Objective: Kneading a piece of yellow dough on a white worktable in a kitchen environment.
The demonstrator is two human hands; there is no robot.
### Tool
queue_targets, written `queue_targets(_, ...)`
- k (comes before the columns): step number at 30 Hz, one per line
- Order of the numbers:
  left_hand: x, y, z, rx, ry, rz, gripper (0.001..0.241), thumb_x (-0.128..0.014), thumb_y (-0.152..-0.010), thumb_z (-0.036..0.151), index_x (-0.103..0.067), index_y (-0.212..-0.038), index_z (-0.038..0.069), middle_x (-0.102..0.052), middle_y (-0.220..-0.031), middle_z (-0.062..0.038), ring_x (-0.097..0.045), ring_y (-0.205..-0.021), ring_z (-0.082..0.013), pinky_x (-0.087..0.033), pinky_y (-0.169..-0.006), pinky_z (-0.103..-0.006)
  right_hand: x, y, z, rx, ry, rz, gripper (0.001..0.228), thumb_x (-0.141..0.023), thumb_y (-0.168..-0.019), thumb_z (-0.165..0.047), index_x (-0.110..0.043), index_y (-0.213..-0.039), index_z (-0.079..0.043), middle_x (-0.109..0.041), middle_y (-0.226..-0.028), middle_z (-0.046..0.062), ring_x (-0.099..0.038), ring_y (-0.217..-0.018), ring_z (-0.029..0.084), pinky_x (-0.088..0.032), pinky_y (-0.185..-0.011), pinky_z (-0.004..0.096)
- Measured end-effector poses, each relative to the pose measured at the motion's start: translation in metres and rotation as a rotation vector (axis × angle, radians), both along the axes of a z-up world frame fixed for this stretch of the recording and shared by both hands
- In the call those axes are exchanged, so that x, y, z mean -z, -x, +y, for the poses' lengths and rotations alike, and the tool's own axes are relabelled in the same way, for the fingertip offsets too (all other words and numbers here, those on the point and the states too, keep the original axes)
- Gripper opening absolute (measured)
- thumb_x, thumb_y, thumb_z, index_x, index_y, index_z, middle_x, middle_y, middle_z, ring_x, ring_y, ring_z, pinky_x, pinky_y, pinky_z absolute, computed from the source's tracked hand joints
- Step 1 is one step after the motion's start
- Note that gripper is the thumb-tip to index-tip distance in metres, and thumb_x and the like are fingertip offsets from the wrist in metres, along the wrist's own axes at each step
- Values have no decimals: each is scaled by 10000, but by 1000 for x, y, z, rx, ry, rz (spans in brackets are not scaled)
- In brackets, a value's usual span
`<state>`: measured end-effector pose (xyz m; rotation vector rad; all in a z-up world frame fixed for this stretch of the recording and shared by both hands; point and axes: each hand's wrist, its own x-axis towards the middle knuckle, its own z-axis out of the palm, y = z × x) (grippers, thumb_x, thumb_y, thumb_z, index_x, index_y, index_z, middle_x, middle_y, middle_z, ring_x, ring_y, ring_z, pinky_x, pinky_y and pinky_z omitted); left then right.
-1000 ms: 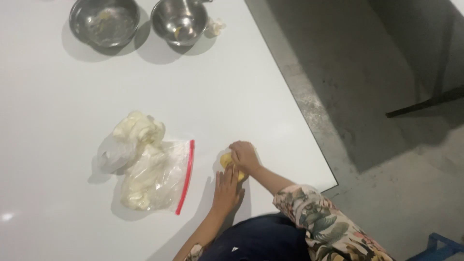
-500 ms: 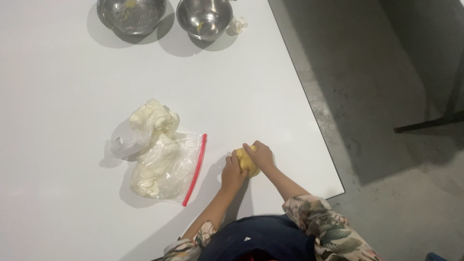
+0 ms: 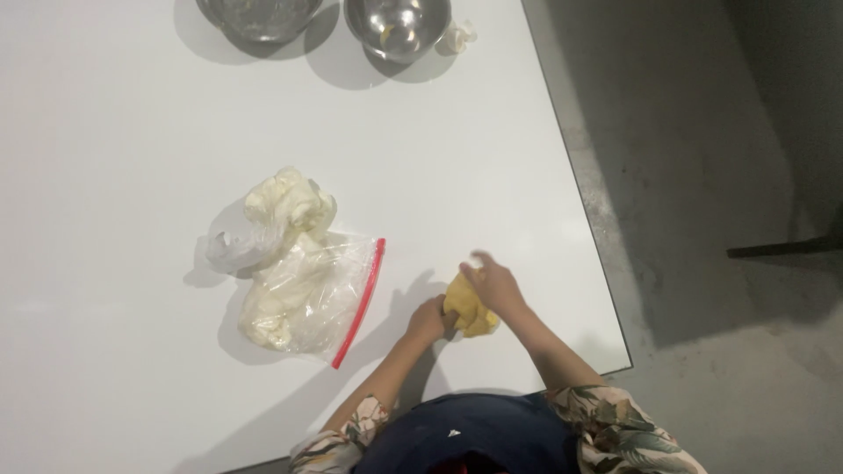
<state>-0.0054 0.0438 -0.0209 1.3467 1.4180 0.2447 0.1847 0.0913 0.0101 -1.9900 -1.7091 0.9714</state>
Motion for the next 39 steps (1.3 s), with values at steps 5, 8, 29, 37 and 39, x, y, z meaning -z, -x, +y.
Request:
queue_targets(5,-37,6,-21,-11,-343,125,408,-662,-857,117,-624,-1255,35,-609,-1122,-196,-612,-1038,-412,-498,-898,-480,-36,-3,9,107,124,213,388,-595,-987,-337,-663,-1274,-86,-743,-856,195,-736,-781,261,-581,-664,375)
queue_targets(8,-45,1,-41,41,-619,80,372,-658,-853,57,-622,-1223,71,-630,-1169,-147,-607,-1123,-370,-482,-992,-459,-25,-1,14,76,250,76,360,-559,-1036,-320,-677,-1323,-139,-748,-860,190,-730,-799,307,-571,-727,406)
queue_targets(29,-10,-9,-52,489,-598,230,891,-710,-888,451,-324,-1573,32,-304,-1643,-124,-230,-1524,-290,-119,-1169,-696,43,45,34,-26,-536,-405,89,-654,-965,-193,-694,-975,-114,-680,-968,32,-609,-1020,244,-413,-966,454)
queue_targets(37,34,-30,-43,512,-460,295,963,-667,-916,570,-213,-1592,56,-169,-1672,-108,-144,-1524,-304,-47,-1143,-708,54,28,136,268,-527,-412,88,-626,-939,-171,-645,-1010,-121,-640,-1102,39,-557,-1136,251,-362,-1048,472)
queue_targets(39,42,-34,-39,513,-448,304,956,-663,-918,582,-219,-1588,65,-163,-1672,-103,-138,-1525,-301,-44,-1140,-715,53,22,151,287,-561,-396,102,-625,-936,-167,-644,-1024,-120,-633,-1130,44,-549,-1151,256,-359,-1052,474)
